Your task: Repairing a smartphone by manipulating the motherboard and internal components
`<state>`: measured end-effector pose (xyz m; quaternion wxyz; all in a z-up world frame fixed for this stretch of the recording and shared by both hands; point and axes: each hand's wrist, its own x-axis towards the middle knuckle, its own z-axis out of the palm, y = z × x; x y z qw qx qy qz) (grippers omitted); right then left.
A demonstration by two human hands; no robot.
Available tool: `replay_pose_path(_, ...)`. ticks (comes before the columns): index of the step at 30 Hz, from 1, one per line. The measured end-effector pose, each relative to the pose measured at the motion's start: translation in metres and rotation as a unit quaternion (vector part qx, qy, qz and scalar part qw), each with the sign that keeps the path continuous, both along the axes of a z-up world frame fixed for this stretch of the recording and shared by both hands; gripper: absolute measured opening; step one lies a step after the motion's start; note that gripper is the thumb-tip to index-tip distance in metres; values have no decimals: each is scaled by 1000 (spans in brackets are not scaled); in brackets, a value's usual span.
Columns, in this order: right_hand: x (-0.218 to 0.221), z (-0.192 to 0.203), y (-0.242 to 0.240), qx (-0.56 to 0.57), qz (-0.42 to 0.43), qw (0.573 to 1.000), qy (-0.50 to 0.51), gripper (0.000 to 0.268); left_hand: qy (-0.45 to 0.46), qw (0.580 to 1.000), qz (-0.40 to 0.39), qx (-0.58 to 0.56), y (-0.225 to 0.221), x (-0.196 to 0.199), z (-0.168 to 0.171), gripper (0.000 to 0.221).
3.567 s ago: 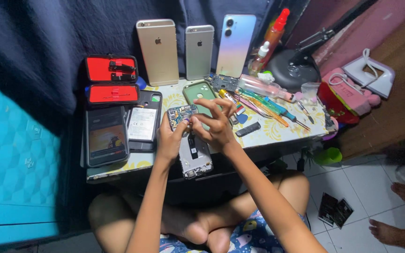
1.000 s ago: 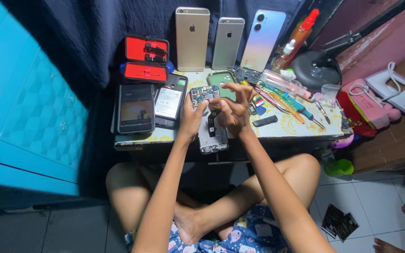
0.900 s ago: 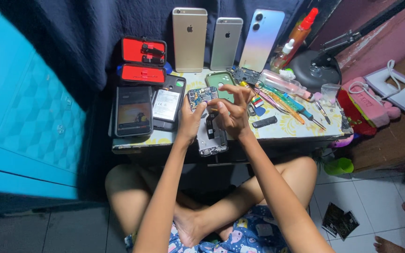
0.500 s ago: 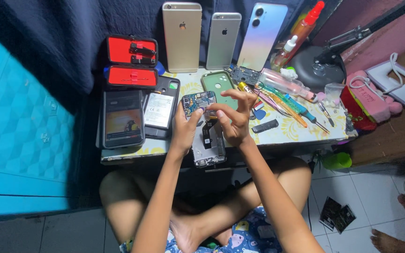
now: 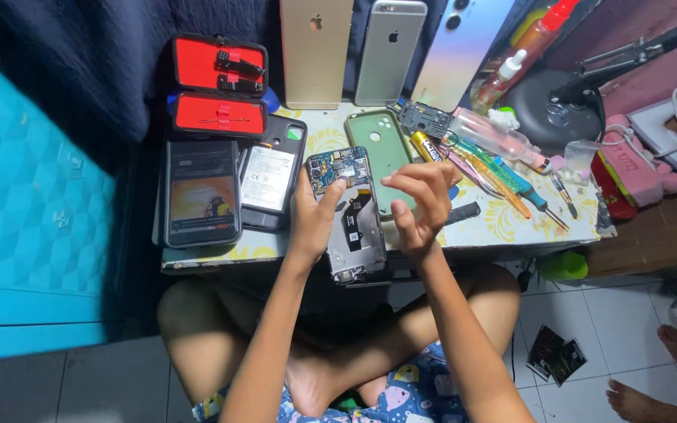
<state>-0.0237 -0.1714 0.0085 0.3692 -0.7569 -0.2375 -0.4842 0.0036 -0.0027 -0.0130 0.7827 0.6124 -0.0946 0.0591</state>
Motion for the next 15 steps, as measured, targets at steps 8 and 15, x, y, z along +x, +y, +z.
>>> replay_pose_path(8, 3, 20, 17, -30, 22, 998, 44, 20, -11, 999, 25, 20, 0, 2, -6, 63)
replay_pose_path(15, 6, 22, 20, 5, 10, 998, 58, 17, -3, 999, 52, 8, 0, -3, 9, 50)
